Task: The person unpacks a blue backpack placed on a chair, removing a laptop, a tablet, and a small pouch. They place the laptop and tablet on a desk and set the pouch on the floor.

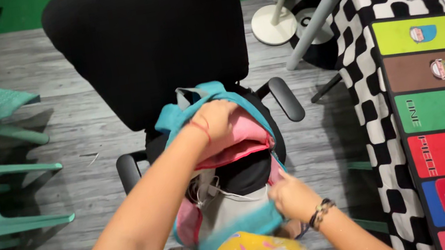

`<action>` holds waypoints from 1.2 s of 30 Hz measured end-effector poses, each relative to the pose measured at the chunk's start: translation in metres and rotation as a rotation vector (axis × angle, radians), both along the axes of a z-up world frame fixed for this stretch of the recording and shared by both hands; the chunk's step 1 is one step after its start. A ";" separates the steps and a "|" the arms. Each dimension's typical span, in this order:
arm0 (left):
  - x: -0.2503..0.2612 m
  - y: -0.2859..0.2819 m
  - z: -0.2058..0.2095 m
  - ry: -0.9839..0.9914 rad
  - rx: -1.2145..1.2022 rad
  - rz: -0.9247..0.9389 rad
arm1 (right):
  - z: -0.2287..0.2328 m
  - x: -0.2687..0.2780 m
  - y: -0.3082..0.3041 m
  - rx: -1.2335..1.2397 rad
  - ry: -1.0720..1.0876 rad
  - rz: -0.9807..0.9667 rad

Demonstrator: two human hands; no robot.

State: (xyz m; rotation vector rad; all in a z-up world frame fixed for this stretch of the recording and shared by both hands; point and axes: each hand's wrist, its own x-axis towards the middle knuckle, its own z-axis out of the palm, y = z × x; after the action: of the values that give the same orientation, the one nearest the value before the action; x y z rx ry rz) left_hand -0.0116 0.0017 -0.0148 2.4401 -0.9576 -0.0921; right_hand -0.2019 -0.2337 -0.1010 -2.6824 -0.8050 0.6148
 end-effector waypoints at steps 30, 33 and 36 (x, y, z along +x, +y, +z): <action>-0.094 -0.148 -0.242 0.252 0.635 -0.148 | 0.050 -0.005 -0.016 0.584 -0.245 -0.661; -0.090 -0.165 -0.231 0.541 0.588 -0.066 | 0.058 0.001 -0.012 0.623 -0.244 -0.640; -0.080 -0.173 -0.197 0.787 0.387 0.149 | 0.065 -0.001 0.003 0.673 -0.247 -0.603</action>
State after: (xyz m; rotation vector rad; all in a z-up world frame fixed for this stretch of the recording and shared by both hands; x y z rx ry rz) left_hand -0.0914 -0.1715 -0.2114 2.4383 -0.4187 -1.1750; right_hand -0.2024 -0.2309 -0.0363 -2.1959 -0.1576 -0.1252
